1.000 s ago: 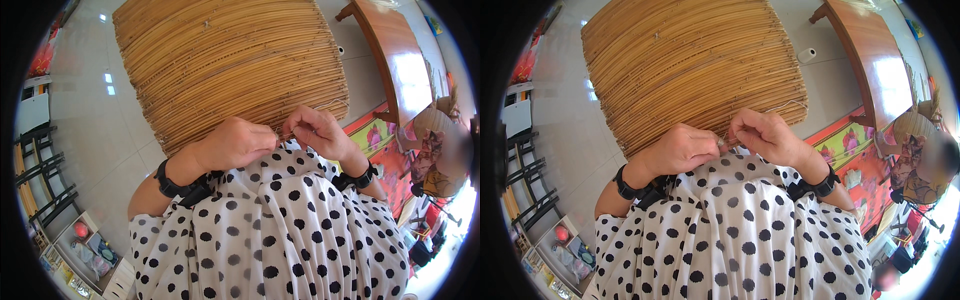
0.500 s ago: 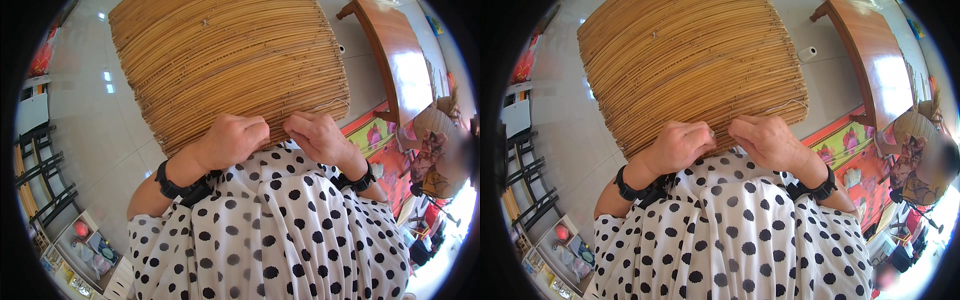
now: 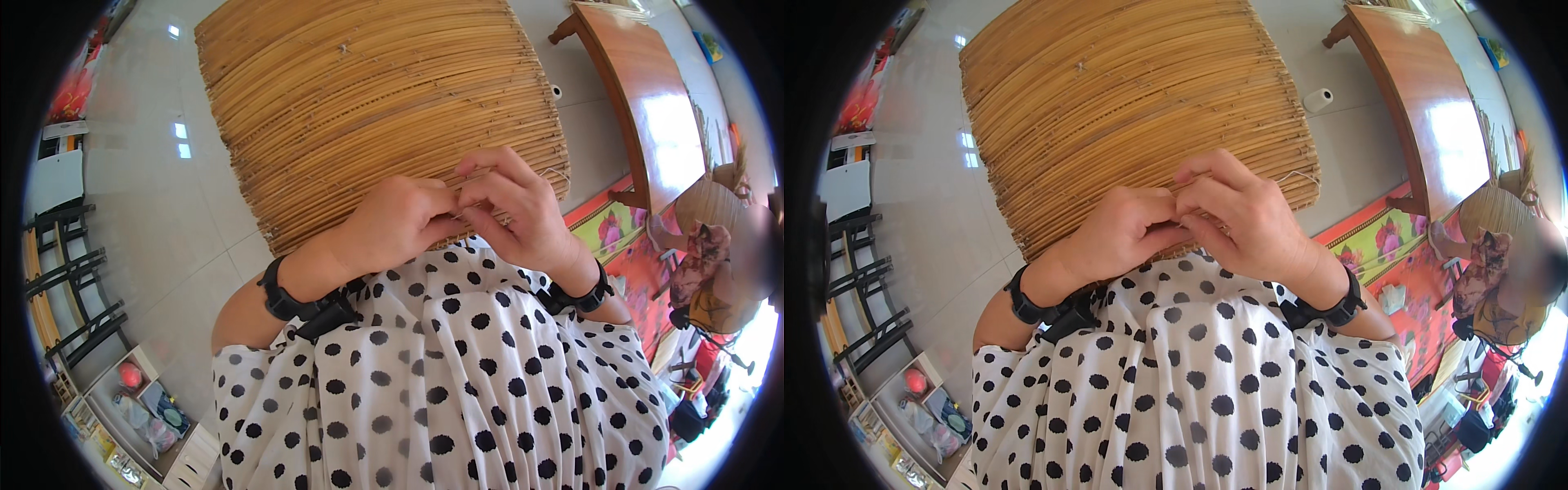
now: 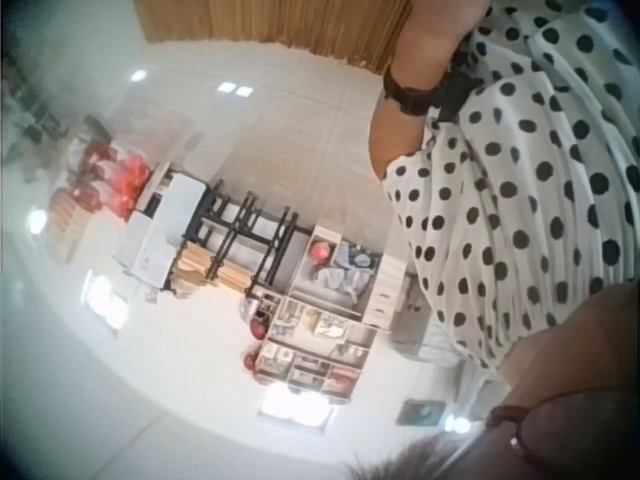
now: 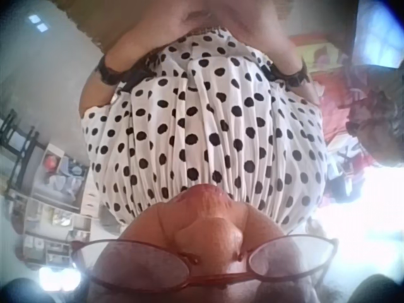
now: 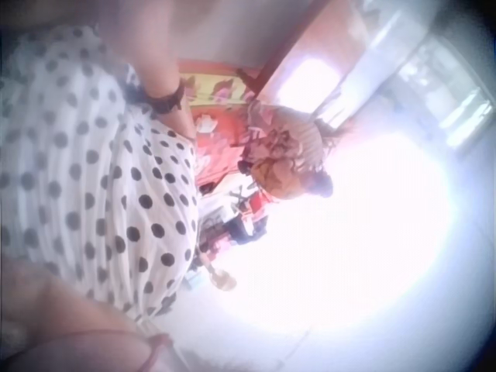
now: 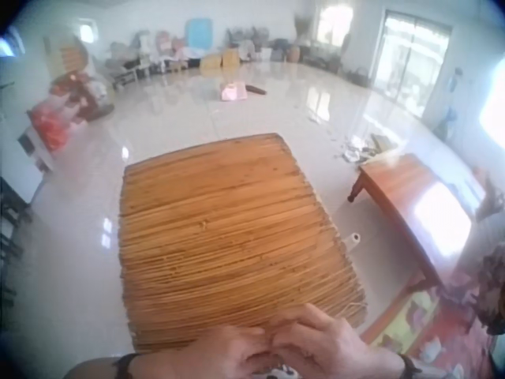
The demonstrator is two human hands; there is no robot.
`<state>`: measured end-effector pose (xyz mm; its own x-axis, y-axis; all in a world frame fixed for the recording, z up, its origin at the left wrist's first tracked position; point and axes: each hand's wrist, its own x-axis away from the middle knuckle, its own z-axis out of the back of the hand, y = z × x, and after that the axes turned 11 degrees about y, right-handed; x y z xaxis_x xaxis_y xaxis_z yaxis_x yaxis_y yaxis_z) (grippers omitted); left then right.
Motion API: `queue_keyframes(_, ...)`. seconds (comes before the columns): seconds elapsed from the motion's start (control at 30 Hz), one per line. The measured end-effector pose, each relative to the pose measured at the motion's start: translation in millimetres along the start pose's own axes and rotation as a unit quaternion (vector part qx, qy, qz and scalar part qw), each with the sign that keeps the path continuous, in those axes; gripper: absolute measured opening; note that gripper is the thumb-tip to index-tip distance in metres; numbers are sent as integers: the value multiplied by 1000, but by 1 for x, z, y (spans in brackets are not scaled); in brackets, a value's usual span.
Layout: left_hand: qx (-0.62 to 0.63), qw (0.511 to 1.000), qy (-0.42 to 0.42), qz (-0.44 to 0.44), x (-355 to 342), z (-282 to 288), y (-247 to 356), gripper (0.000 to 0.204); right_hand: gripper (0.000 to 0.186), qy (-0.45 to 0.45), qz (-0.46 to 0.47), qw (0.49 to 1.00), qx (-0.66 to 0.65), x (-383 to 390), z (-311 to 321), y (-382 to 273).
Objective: The person sits on the floor and weaves a bamboo mat by hand, threading a white string through the bamboo slats. They use a pair of scissors to cut the string and trim the edges of the mat.
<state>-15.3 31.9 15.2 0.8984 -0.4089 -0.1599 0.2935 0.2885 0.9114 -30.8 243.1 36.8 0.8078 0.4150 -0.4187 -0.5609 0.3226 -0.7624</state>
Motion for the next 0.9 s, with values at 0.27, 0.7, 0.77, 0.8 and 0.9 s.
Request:
queue_keyframes(0.27, -39, 957, 286, 24, 18, 24, -15, 23, 24, 344, -120, 931, 7, 30, 53, 52)
queue_keyframes(0.7, -388, 902, -68, -176, 7, 1, 1, 61, 26, 326, -542, 680, 371, 296, 96, 265)
queue_keyframes(0.77, -382, 905, -90, -166, 2, 5, 4, 61, 25, 215, -589, 666, 404, 390, 72, 291)
queue_keyframes(0.8, -376, 908, -95, -159, 2, 9, 9, 60, 25, 153, -606, 660, 416, 438, 59, 304)
queue_keyframes(0.9, -341, 924, -79, -150, 0, 17, -5, 55, 24, 84, -691, 640, 324, 553, 9, 322)
